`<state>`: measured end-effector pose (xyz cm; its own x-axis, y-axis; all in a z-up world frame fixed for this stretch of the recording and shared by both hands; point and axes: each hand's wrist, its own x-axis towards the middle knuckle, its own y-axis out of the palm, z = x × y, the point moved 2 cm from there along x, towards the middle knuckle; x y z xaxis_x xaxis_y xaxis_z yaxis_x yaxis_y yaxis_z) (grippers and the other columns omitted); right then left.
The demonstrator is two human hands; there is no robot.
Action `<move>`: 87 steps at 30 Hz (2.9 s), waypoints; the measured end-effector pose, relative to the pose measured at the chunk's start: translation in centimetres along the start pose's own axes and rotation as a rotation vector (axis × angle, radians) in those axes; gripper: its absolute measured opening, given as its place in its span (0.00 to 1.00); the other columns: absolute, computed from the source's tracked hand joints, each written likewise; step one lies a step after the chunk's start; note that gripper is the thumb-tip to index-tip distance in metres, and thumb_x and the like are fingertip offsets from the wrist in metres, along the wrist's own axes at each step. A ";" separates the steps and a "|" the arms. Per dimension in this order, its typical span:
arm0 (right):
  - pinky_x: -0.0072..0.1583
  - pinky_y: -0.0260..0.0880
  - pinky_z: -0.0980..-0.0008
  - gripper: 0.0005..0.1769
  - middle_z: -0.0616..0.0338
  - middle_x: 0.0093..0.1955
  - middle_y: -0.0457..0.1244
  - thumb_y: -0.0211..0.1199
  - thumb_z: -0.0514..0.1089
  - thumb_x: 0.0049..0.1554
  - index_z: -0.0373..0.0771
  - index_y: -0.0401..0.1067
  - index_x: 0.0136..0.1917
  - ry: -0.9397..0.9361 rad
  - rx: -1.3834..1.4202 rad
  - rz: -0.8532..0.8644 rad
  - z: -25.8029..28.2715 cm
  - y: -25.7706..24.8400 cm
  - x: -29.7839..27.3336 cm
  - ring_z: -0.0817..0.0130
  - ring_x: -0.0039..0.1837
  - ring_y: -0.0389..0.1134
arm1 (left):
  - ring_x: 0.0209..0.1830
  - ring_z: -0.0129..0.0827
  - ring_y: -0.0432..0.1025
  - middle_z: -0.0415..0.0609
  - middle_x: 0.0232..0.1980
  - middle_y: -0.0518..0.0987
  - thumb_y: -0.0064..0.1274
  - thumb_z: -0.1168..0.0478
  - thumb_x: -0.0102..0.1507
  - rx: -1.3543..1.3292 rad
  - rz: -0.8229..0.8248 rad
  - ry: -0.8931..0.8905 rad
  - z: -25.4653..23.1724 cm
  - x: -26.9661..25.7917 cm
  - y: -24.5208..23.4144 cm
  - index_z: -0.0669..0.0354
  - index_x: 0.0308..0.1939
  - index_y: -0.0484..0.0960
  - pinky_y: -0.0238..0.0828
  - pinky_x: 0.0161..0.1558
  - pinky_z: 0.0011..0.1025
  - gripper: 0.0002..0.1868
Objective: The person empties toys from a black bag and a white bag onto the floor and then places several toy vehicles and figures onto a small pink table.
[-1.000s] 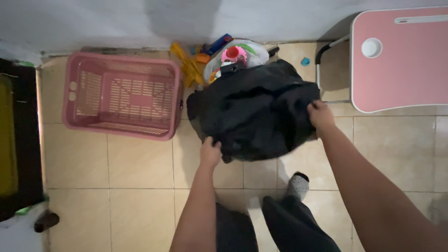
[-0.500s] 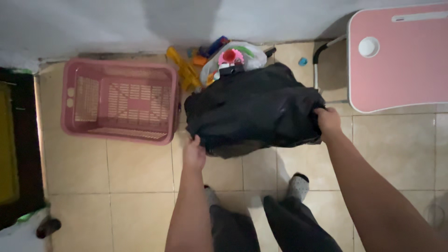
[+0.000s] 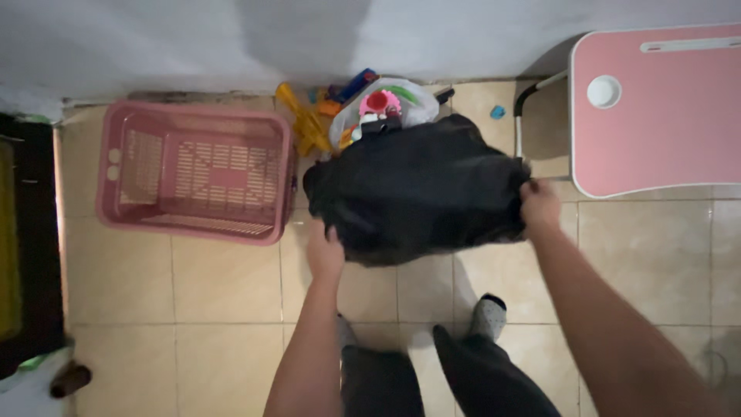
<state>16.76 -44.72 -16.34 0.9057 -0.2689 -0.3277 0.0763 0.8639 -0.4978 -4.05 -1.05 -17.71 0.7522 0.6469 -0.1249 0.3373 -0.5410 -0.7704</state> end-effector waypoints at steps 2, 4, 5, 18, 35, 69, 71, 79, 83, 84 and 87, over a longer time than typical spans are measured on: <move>0.58 0.67 0.66 0.13 0.58 0.53 0.68 0.58 0.38 0.64 0.36 0.72 0.61 -0.047 0.284 -0.012 2.4 0.1 0.4 0.67 0.54 0.67 | 0.55 0.65 0.70 0.68 0.55 0.78 0.49 0.58 0.68 -0.069 -0.179 0.109 -3.3 1.5 -4.0 0.66 0.58 0.76 0.65 0.55 0.51 0.18; 0.58 0.70 0.64 0.09 0.59 0.51 0.66 0.56 0.35 0.65 0.36 0.72 0.58 -0.026 0.646 -0.008 7.3 -2.1 2.3 0.68 0.53 0.67 | 0.52 0.64 0.70 0.67 0.50 0.78 0.47 0.58 0.70 -0.195 -0.208 0.067 -7.7 3.3 -7.0 0.65 0.53 0.75 0.66 0.52 0.50 0.14; 0.58 0.72 0.63 0.07 0.59 0.49 0.65 0.54 0.35 0.66 0.36 0.73 0.55 0.042 0.791 0.003 10.1 -2.6 2.8 0.68 0.51 0.66 | 0.51 0.63 0.71 0.67 0.48 0.77 0.46 0.58 0.71 -0.267 -0.210 0.025 -9.6 4.0 -8.6 0.65 0.50 0.74 0.66 0.51 0.48 0.12; 0.58 0.78 0.56 0.05 0.51 0.49 0.67 0.53 0.32 0.65 0.32 0.70 0.50 -0.229 1.027 0.163 27.6 -3.5 1.7 0.59 0.52 0.71 | 0.38 0.34 0.58 0.49 0.37 0.62 0.36 0.58 0.78 -0.632 -0.428 0.362 -22.7 8.0 -20.9 0.64 0.41 0.63 0.63 0.47 0.33 0.15; 0.50 0.72 0.69 0.06 0.61 0.42 0.66 0.58 0.33 0.65 0.39 0.71 0.45 -0.243 0.866 0.292 25.1 -5.2 -3.9 0.69 0.45 0.68 | 0.34 0.35 0.57 0.50 0.33 0.62 0.38 0.59 0.77 -0.619 -0.433 0.301 -20.6 0.9 -18.4 0.64 0.38 0.64 0.63 0.42 0.33 0.15; 0.62 0.69 0.59 0.17 0.53 0.57 0.68 0.65 0.42 0.57 0.40 0.76 0.59 -0.653 -0.205 0.403 5.9 9.5 -6.9 0.57 0.61 0.69 | 0.56 0.48 0.75 0.56 0.59 0.78 0.61 0.52 0.65 -1.167 -0.244 -0.744 -2.2 -5.6 5.8 0.69 0.63 0.71 0.73 0.56 0.42 0.30; 0.57 0.73 0.52 0.26 0.44 0.58 0.68 0.65 0.45 0.55 0.36 0.71 0.66 -0.179 -0.188 0.410 1.1 8.9 -2.4 0.48 0.59 0.72 | 0.56 0.52 0.75 0.56 0.59 0.78 0.59 0.59 0.62 -1.614 -0.370 -0.576 0.1 -3.8 7.4 0.66 0.62 0.74 0.75 0.59 0.49 0.27; 0.63 0.66 0.43 0.58 0.33 0.75 0.53 0.77 0.63 0.50 0.32 0.52 0.79 -0.208 -0.471 0.311 -9.1 11.8 9.5 0.37 0.72 0.59 | 0.63 0.56 0.73 0.63 0.61 0.78 0.39 0.55 0.71 -2.126 -0.371 -0.661 14.1 2.7 12.2 0.68 0.60 0.74 0.66 0.68 0.55 0.21; 0.69 0.64 0.56 0.65 0.37 0.68 0.62 0.80 0.65 0.36 0.30 0.56 0.75 -0.651 -0.470 0.832 -9.0 19.5 14.8 0.48 0.70 0.65 | 0.62 0.55 0.73 0.62 0.61 0.79 0.34 0.56 0.70 -2.181 -0.451 -0.603 21.4 4.8 12.7 0.67 0.60 0.74 0.68 0.67 0.54 0.22; 0.68 0.65 0.56 0.64 0.38 0.67 0.63 0.79 0.66 0.36 0.32 0.58 0.75 -0.607 -0.611 0.866 -9.1 20.9 15.9 0.48 0.69 0.66 | 0.62 0.56 0.73 0.63 0.61 0.79 0.34 0.57 0.71 -2.240 -0.444 -0.522 22.8 5.4 13.6 0.68 0.60 0.74 0.68 0.68 0.54 0.22; 0.66 0.69 0.57 0.60 0.41 0.63 0.66 0.79 0.66 0.35 0.34 0.62 0.72 -0.604 -0.879 0.938 -9.6 26.1 16.9 0.50 0.65 0.69 | 0.62 0.58 0.74 0.66 0.61 0.79 0.34 0.59 0.72 -2.327 -0.484 -0.300 28.0 6.7 14.7 0.72 0.60 0.75 0.70 0.68 0.54 0.22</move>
<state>30.06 -30.86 -42.61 0.5283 0.6604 -0.5337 -0.7202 0.0155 -0.6936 -9.92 10.36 -47.37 0.4626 0.7721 -0.4357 0.3715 0.2774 0.8860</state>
